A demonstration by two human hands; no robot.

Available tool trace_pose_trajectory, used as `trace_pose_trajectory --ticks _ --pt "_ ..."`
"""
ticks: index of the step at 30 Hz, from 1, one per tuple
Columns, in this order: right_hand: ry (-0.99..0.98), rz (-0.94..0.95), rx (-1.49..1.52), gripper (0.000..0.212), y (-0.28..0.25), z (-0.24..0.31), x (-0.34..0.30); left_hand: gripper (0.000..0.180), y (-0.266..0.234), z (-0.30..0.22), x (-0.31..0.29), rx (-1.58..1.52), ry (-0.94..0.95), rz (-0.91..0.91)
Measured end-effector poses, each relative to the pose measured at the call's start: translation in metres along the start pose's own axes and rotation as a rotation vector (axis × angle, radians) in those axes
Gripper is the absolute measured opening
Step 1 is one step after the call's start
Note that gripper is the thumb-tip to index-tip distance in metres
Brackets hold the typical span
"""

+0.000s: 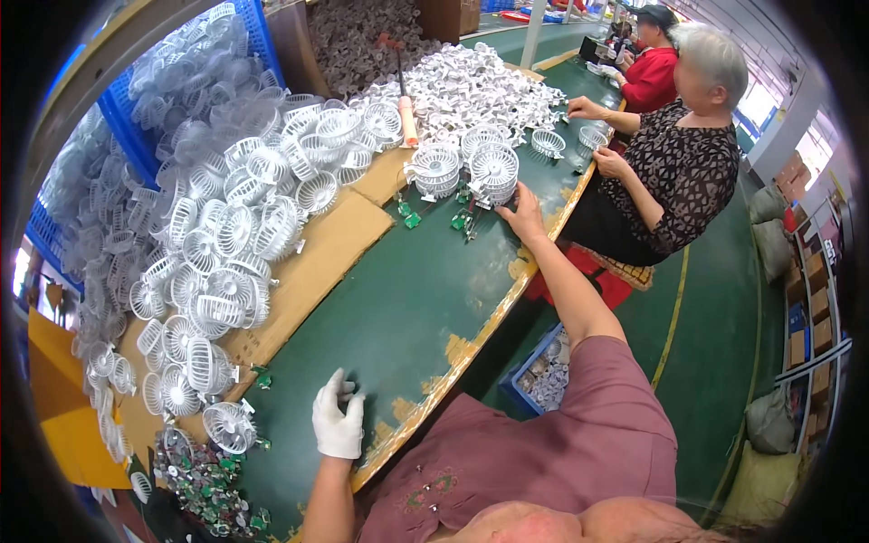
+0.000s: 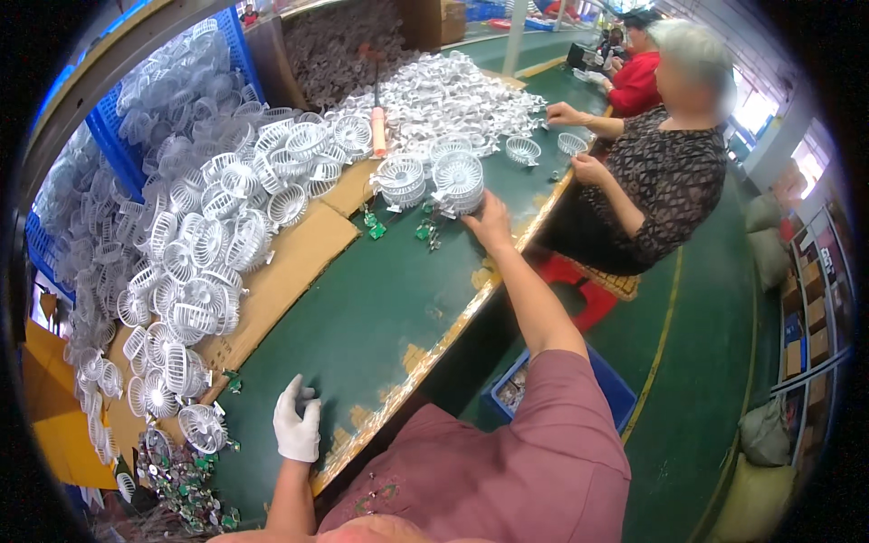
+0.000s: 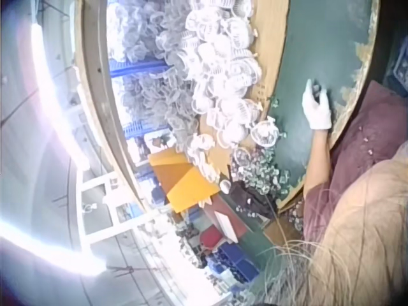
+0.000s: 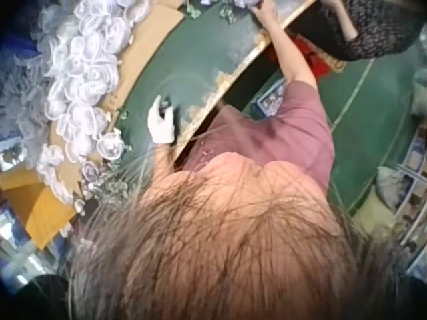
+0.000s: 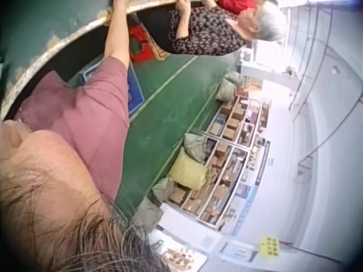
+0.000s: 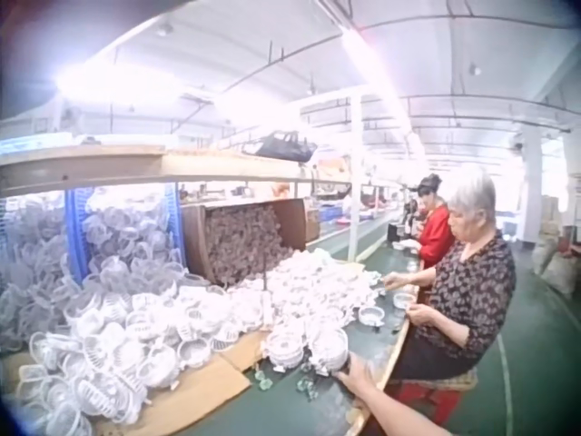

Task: The person assembles mini fan components by inserting circular motor pieces into plastic fan grilles by hand, setting them aside on the workbench, and gathering more fan grilles from a pile.

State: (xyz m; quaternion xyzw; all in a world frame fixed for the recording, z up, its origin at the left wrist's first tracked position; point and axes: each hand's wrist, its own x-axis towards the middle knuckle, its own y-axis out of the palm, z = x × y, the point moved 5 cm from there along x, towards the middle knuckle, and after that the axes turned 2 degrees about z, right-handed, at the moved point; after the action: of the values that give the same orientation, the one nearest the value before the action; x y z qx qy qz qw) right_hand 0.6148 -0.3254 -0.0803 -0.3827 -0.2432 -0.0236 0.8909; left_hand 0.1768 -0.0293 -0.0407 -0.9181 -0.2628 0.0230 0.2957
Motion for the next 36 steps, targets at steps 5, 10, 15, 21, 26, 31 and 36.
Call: trace_pose_trajectory --ticks 5,10,15,21,26,31,36 --pt "-0.013 -0.008 0.009 0.071 0.000 0.002 0.002 0.044 0.000 -0.002 0.001 -0.042 -0.020 -0.001" --pt "-0.042 -0.017 0.027 0.067 0.000 0.002 0.003 0.041 0.000 0.014 -0.003 -0.225 -0.123 -0.033" --pt "-0.017 0.011 0.030 0.069 0.000 0.000 0.004 0.037 -0.001 0.022 0.000 -0.279 -0.177 0.028" --pt "-0.055 0.017 0.092 0.064 0.007 -0.005 0.009 0.036 -0.003 0.028 0.000 -0.300 -0.216 0.024" --pt "-0.067 0.001 0.018 0.065 0.004 -0.014 0.011 0.036 -0.003 0.016 0.001 -0.253 -0.144 0.057" --pt "-0.039 0.015 0.016 0.068 -0.001 -0.003 0.006 0.035 -0.004 0.013 0.001 -0.196 -0.104 0.050" --pt "-0.032 0.066 0.054 0.061 0.005 0.015 0.003 0.035 -0.007 0.010 0.002 -0.129 -0.115 0.073"
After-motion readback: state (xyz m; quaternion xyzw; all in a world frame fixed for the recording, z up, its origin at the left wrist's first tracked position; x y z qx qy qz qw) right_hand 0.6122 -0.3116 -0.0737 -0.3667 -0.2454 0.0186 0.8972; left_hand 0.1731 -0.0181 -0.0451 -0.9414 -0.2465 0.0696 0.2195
